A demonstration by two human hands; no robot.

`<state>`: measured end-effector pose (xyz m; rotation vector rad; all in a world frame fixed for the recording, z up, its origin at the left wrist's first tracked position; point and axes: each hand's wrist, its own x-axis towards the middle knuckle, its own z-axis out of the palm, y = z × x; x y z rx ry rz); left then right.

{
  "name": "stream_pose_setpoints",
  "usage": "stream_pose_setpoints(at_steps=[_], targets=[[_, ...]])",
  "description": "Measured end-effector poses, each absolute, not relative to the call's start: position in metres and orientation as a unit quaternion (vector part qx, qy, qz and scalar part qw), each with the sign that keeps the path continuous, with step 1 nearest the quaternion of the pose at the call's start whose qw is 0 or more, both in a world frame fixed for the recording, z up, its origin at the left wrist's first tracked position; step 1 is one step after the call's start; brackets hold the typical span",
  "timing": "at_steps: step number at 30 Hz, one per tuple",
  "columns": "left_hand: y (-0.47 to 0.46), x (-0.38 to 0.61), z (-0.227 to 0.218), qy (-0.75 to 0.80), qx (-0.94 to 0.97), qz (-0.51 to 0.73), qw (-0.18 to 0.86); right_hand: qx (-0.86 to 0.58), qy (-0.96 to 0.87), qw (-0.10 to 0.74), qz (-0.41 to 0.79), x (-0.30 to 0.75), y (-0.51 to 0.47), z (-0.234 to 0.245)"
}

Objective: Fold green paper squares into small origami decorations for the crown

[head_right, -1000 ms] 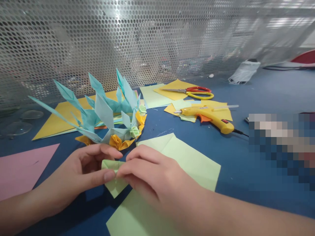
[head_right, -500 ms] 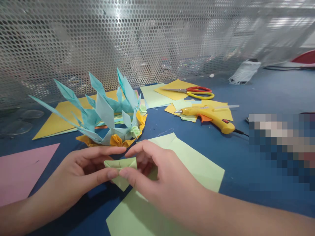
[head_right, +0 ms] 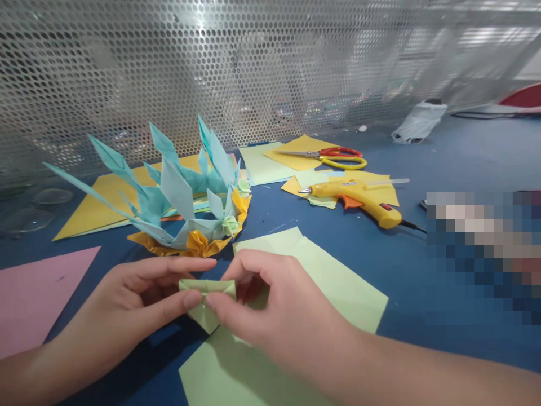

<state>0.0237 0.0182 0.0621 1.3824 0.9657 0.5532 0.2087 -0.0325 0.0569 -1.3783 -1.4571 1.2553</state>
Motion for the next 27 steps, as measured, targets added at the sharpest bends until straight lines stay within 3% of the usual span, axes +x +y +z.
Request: stream_pose_setpoints(at_steps=[15,23,27], targets=[[0.0172,0.0204,0.0600,0.392,0.643,0.239,0.614,-0.522,-0.615,0.389,0.445,0.2087,-0.0372,0.0610],[0.0222,0.0254,0.0620,0.331,0.530,0.300,0.721,-0.430,-0.674,0.454,0.394,0.2136,-0.0369,0.0614],[0.0234,0.0243,0.0628,0.336,0.528,0.309,0.716,-0.390,-0.706,0.455,0.379,0.2159,-0.0389,0.0623]])
